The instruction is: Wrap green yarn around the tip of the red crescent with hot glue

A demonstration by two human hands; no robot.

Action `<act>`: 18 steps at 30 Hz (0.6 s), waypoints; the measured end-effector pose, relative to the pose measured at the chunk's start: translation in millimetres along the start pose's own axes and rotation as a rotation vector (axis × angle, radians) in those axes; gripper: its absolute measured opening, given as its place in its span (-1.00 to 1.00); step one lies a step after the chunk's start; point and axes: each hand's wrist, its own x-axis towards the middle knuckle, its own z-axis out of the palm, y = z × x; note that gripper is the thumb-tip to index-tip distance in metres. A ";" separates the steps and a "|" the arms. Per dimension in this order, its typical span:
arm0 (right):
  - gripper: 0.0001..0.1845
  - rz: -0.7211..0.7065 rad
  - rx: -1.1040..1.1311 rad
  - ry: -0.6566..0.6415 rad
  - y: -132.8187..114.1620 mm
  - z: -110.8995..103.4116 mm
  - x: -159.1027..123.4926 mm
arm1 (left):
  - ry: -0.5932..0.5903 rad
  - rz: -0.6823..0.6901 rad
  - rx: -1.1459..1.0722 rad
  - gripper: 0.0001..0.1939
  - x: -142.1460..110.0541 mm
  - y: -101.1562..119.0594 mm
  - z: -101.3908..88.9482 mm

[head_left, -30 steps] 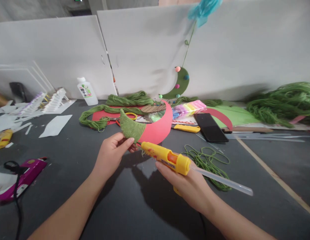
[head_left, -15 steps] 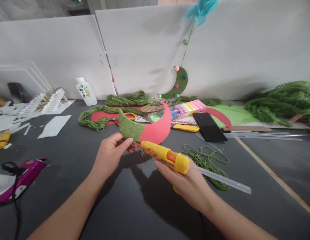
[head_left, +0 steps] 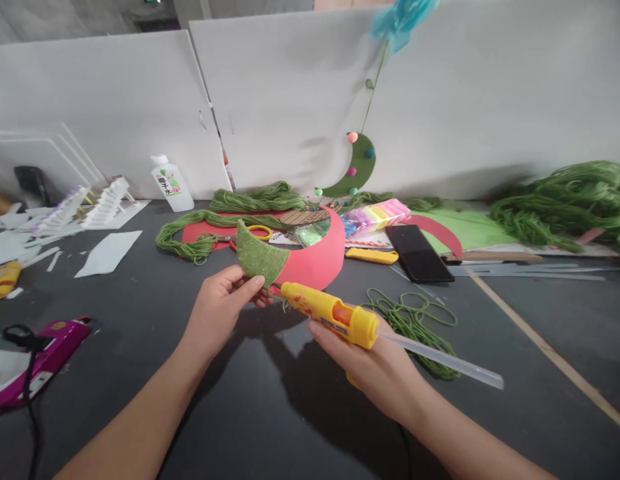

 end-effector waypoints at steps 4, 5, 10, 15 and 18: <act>-0.77 0.018 0.007 0.056 -1.2 -0.8 0.5 | 0.002 -0.029 -0.035 -0.88 0.1 0.2 0.9; -0.77 0.035 0.022 0.065 -1.1 -1.0 0.6 | 0.002 -0.039 -0.040 -0.87 0.3 0.4 1.1; -0.79 0.134 0.173 0.067 -0.9 -1.5 0.8 | -0.016 -0.073 -0.102 -0.87 0.8 1.8 1.4; -0.72 0.115 0.176 0.087 -3.4 -5.5 1.1 | -0.025 -0.075 -0.134 -0.88 0.7 2.3 0.8; -0.71 0.118 0.159 0.078 -4.3 -7.9 0.6 | -0.017 -0.080 -0.150 -0.89 0.6 2.6 0.6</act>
